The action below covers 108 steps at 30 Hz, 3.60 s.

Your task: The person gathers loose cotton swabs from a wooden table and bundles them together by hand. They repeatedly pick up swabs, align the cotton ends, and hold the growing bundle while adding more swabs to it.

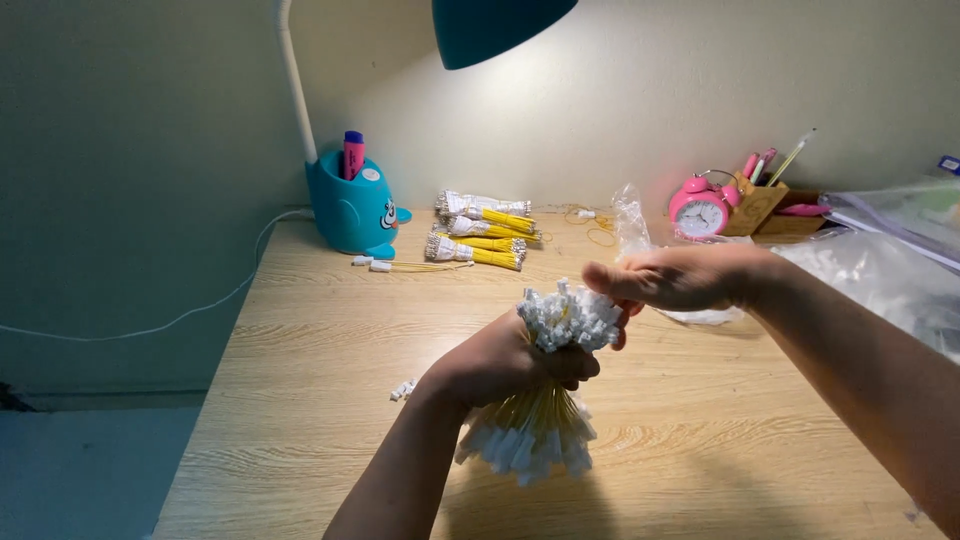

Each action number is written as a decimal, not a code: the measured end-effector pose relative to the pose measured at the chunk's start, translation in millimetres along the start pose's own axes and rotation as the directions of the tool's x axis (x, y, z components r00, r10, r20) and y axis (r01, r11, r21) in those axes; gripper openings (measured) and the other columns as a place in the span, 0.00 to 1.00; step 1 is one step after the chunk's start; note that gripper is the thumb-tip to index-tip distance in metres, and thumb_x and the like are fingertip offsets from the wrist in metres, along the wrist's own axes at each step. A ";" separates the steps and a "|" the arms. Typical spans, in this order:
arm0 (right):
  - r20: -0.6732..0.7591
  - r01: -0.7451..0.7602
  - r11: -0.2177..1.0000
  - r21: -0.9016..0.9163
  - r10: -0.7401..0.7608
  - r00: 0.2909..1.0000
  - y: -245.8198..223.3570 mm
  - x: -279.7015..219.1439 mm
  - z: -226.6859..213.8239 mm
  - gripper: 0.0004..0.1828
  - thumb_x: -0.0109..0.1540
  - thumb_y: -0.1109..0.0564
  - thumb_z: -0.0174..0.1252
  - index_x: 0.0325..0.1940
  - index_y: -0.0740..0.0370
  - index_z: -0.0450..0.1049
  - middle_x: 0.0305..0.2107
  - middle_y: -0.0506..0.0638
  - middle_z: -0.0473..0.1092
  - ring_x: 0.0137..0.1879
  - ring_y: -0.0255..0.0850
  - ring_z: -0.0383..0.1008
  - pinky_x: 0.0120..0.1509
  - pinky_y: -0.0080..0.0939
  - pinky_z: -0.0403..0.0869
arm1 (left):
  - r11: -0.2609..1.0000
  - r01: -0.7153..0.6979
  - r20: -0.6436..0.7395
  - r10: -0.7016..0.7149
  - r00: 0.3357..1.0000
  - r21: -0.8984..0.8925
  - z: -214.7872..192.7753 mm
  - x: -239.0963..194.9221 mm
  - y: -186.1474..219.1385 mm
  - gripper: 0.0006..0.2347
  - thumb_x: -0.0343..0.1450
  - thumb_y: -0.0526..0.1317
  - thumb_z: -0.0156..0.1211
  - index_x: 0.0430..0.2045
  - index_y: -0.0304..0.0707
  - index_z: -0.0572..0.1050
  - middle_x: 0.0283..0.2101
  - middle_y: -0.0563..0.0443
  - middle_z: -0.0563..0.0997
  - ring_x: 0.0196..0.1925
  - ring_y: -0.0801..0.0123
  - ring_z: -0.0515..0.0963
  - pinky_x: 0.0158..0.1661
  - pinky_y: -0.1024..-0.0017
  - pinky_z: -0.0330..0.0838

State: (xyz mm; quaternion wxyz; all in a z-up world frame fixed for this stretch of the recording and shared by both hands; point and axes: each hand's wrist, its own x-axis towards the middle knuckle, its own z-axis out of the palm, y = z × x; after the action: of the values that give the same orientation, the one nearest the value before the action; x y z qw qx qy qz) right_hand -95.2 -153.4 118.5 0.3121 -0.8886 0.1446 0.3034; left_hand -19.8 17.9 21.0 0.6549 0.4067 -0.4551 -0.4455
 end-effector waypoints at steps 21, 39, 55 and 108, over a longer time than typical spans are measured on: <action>-0.467 0.353 0.928 -0.122 -0.367 0.804 79.5 -8.7 27.5 0.19 0.59 0.50 0.49 0.31 0.59 0.84 0.20 0.44 0.80 0.25 0.32 0.78 0.30 0.31 0.77 | 0.881 0.011 -0.133 -0.084 0.988 -0.474 -14.6 7.8 -18.6 0.14 0.65 0.32 0.62 0.41 0.34 0.67 0.23 0.54 0.69 0.26 0.70 0.72 0.31 0.71 0.72; -0.220 0.940 0.342 -0.017 -0.918 0.330 15.2 -22.0 51.8 0.23 0.68 0.39 0.45 0.41 0.55 0.78 0.36 0.48 0.78 0.41 0.40 0.77 0.59 0.46 0.69 | 0.858 -0.020 -0.114 -0.045 0.992 -0.513 -31.6 8.3 -28.2 0.09 0.69 0.39 0.60 0.36 0.35 0.71 0.33 0.48 0.75 0.31 0.62 0.80 0.32 0.62 0.77; -0.745 0.795 -0.046 0.605 -0.385 0.545 56.4 36.6 76.8 0.36 0.57 0.56 0.58 0.69 0.57 0.59 0.64 0.58 0.61 0.65 0.57 0.64 0.62 0.56 0.68 | 0.943 -0.275 -0.314 0.208 0.926 -0.187 -23.4 13.2 -35.6 0.10 0.65 0.33 0.66 0.38 0.33 0.77 0.40 0.46 0.81 0.43 0.63 0.81 0.48 0.63 0.74; -0.501 0.430 0.828 -0.359 -0.560 0.660 15.3 -5.4 72.8 0.31 0.49 0.37 0.67 0.56 0.37 0.75 0.38 0.41 0.73 0.35 0.34 0.74 0.42 0.36 0.71 | 0.947 0.063 -0.120 -0.026 0.992 0.316 8.4 16.0 -38.2 0.25 0.58 0.34 0.63 0.49 0.35 0.64 0.47 0.45 0.74 0.48 0.61 0.73 0.40 0.64 0.73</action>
State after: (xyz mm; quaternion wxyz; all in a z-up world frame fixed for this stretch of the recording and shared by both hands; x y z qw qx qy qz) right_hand -138.8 -118.0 69.5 0.2270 -0.9702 -0.0475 -0.0700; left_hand -32.9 -8.8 -8.9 0.5953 0.5423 -0.4735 -0.3568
